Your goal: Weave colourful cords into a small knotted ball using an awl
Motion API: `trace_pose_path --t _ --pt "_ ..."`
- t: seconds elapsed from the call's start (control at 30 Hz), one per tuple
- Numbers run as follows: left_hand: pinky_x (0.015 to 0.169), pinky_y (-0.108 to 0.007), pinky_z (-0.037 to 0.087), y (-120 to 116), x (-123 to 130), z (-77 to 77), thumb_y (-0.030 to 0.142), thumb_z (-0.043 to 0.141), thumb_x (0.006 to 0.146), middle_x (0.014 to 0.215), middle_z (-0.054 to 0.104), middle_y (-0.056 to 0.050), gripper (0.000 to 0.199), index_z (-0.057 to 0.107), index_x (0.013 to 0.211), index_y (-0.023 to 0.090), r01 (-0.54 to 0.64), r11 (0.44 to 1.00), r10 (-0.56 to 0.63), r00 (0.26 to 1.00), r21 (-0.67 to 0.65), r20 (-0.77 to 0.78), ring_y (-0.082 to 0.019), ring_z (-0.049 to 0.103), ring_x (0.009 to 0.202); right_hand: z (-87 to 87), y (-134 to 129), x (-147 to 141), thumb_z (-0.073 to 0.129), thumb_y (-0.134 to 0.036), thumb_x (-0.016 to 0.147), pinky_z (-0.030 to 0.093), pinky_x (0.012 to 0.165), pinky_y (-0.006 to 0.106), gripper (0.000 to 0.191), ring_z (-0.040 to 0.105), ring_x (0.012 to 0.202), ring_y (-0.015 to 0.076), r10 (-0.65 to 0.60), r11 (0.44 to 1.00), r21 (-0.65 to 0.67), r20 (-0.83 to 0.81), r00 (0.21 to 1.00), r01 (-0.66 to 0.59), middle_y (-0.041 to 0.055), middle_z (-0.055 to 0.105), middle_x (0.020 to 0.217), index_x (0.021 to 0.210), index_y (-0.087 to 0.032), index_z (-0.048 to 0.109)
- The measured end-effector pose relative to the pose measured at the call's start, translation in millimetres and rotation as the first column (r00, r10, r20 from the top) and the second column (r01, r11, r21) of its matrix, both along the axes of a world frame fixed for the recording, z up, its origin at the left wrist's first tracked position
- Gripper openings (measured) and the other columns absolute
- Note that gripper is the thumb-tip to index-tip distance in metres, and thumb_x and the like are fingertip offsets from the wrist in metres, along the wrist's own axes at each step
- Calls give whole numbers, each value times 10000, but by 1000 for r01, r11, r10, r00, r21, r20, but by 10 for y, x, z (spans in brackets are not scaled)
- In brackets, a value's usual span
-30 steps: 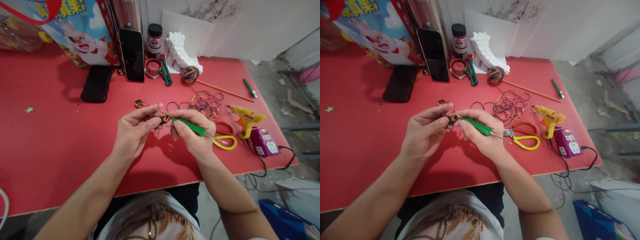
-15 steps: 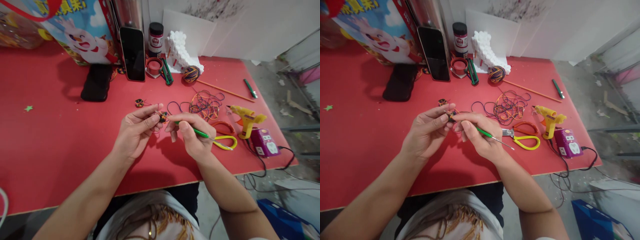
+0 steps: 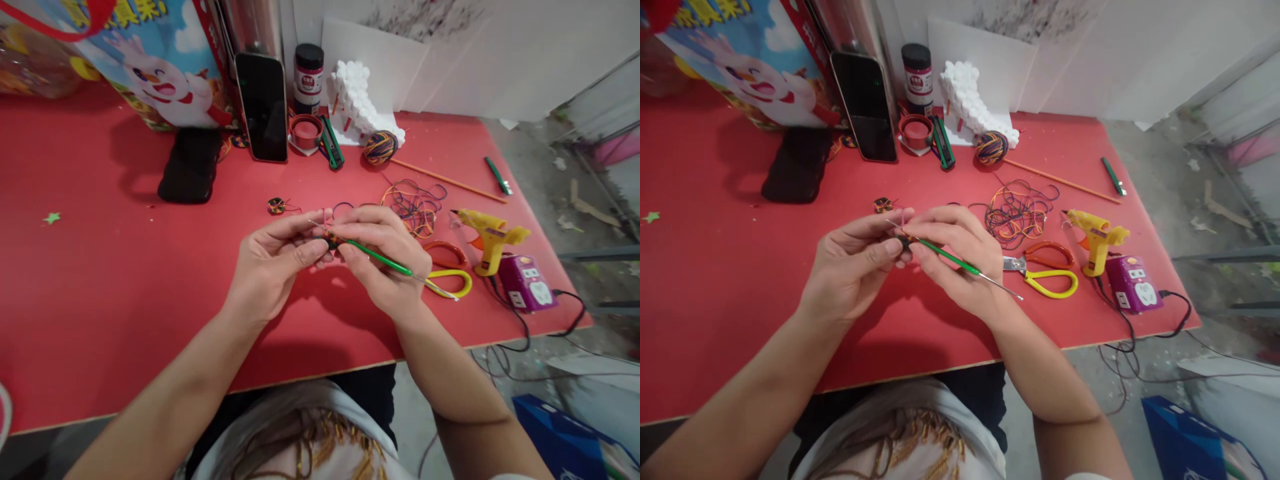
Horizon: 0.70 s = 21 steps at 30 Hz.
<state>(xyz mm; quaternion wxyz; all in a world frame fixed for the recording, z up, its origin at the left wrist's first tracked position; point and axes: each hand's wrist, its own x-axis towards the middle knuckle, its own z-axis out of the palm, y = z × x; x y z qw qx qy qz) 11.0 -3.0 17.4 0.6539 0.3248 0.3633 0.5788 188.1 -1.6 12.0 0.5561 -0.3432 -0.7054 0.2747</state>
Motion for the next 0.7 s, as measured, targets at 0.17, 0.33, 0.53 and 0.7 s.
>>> trace_pose_path --t 0.17,0.33,0.53,0.7 --pt "558 -261 586 -9 -19 -8 418 895 874 877 833 -68 242 882 1006 216 -13 999 16 998 49 -63 -134 711 602 -35 68 -47 781 -235 974 683 749 335 137 776 810 166 67 956 -246 -339 938 -157 37 791 1052 1055 -300 870" --pt "559 -258 588 14 -42 -66 361 907 864 788 809 -28 134 874 923 245 -49 991 69 984 121 -167 -130 692 588 -50 126 -15 860 -290 914 683 656 290 68 764 691 140 124 855 -386 -497 859 -346 27 797 976 975 -259 868" --pt "575 -241 586 6 -47 -74 262 933 836 854 796 -23 113 861 920 240 -105 968 159 960 229 -232 -116 702 629 -22 120 21 837 -363 940 630 461 239 179 757 556 152 208 735 -463 -540 815 -495 31 822 861 1058 -230 852" --pt "572 -222 605 3 -67 -46 291 894 887 793 776 0 116 818 923 212 -102 910 263 890 401 -371 -98 701 586 10 165 102 866 -365 918 660 506 220 208 824 664 188 222 614 -515 -614 757 -598 36 833 804 1030 -191 844"
